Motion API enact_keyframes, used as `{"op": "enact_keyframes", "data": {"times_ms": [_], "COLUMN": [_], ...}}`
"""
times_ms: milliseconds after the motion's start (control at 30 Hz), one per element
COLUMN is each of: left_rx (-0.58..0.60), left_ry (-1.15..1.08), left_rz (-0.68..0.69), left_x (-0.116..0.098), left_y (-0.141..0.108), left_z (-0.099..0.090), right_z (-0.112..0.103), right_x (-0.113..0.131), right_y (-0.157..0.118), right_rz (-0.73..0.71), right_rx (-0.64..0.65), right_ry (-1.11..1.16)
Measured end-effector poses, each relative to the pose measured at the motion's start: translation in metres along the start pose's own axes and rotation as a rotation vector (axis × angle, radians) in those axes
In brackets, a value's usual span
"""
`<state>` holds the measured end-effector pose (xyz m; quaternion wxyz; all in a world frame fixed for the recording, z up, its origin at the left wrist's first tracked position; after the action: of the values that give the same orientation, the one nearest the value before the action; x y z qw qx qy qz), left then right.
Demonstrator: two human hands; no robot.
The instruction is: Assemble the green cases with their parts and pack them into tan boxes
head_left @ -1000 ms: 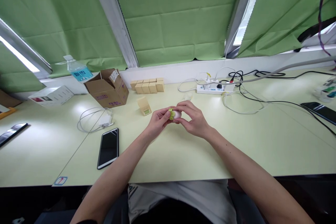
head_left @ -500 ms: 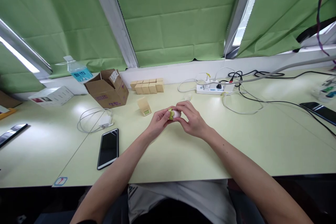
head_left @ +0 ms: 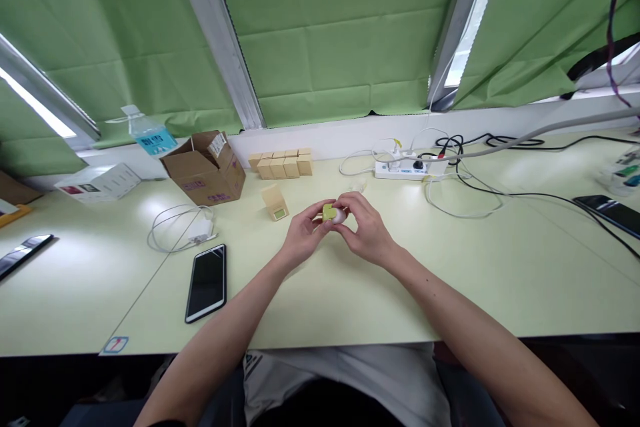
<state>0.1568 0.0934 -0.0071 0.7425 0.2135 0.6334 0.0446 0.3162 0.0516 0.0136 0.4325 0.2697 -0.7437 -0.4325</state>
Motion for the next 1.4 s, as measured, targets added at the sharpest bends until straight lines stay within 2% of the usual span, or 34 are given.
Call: {"op": "enact_keyframes", "data": {"times_ms": [67, 400, 600, 767, 933, 1033, 1133, 1400], "left_rx": [0.003, -0.131, -0.061, 0.008, -0.009, -0.026, -0.046, -0.111], "left_ry": [-0.034, -0.124, -0.229, -0.338, -0.429, -0.442, -0.400, -0.115], "left_rz": [-0.009, -0.062, -0.118, -0.159, -0.254, -0.290, -0.269, -0.147], "left_x": [0.000, 0.014, 0.015, 0.010, 0.009, 0.010, 0.011, 0.009], "left_y": [-0.001, 0.000, 0.001, 0.002, 0.004, 0.006, 0.008, 0.008], "left_z": [0.002, 0.002, 0.001, 0.004, 0.003, 0.000, -0.003, -0.003], "right_z": [0.000, -0.003, -0.011, -0.018, -0.025, -0.021, -0.018, -0.016], "right_x": [0.000, 0.002, -0.008, -0.005, -0.007, -0.013, -0.015, -0.010], "right_y": [0.000, 0.004, 0.010, 0.016, 0.018, 0.017, 0.014, 0.015], "right_rz": [-0.006, 0.013, 0.199, 0.235, 0.387, 0.535, 0.657, 0.690], "right_rx": [-0.007, -0.031, -0.069, -0.091, -0.218, -0.164, -0.107, 0.066], "right_ry": [-0.015, -0.020, 0.124, 0.235, 0.358, 0.401, 0.337, 0.167]}}
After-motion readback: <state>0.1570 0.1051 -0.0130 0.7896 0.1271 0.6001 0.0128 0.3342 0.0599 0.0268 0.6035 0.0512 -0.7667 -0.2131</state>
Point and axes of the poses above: each hand's wrist, its own y-axis towards the middle knuckle, its own z-axis out of the palm, x = y × z, the point moved 5 cm from there along y, towards the middle knuckle, and after that the axes turned 11 degrees about -x, right-handed, at the moved point
